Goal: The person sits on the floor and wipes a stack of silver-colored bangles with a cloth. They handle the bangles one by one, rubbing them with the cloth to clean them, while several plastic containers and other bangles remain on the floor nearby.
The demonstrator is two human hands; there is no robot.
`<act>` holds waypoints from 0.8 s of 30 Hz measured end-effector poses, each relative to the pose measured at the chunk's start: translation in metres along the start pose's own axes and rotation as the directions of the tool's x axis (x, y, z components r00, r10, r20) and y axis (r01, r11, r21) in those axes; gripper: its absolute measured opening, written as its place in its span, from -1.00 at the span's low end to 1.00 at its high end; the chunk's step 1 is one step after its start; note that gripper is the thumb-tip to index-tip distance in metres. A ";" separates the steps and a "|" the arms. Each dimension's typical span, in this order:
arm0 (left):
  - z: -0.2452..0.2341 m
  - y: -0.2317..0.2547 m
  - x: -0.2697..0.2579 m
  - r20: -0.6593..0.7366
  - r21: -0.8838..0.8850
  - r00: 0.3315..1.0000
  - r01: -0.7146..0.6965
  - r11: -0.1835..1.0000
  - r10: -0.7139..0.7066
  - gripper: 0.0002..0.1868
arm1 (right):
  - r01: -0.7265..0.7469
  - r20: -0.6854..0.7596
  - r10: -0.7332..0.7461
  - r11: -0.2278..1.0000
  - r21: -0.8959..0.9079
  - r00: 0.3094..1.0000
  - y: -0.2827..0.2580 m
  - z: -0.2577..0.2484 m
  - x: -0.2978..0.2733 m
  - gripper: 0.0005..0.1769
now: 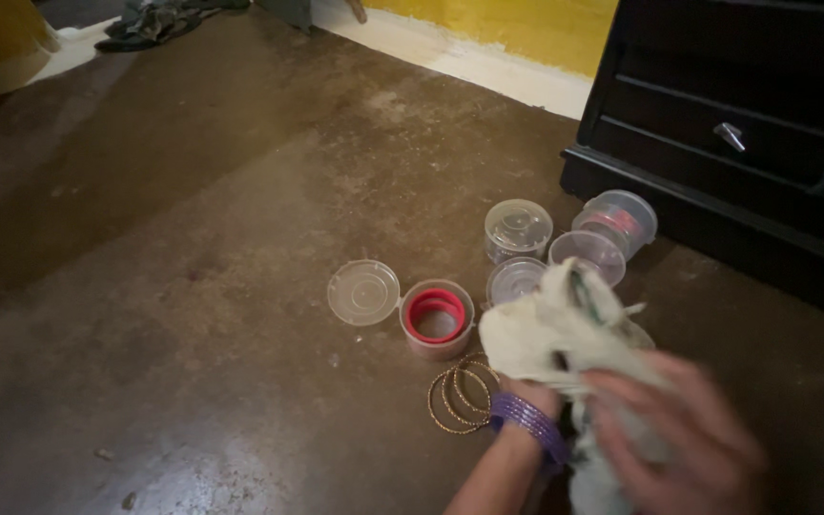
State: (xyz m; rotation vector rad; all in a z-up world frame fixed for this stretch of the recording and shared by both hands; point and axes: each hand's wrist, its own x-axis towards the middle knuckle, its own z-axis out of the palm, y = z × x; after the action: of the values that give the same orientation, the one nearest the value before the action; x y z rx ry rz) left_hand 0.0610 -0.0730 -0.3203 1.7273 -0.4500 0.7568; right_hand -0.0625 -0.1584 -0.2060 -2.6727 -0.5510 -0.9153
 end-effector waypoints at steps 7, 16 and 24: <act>0.003 0.017 0.014 0.301 -0.005 0.507 0.848 0.531 -0.807 -0.23 | -0.328 0.134 0.342 0.938 -0.115 0.930 0.092 -0.005 -0.053 -0.64; -0.016 0.030 0.031 0.758 -0.237 0.125 0.967 -0.093 -0.640 -0.17 | -0.785 0.217 0.830 0.557 -0.271 0.514 0.224 0.023 -0.135 -0.52; -0.026 0.052 0.037 0.820 -0.057 0.046 0.998 -0.002 -0.571 -0.19 | -0.537 0.266 0.673 0.723 -0.434 0.691 0.177 0.005 -0.097 -0.29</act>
State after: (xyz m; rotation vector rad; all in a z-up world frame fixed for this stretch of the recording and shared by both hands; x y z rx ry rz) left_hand 0.0479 -0.0596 -0.2539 1.0670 0.1002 -0.9565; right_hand -0.0535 -0.3404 -0.2927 -3.0225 0.4928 -0.2511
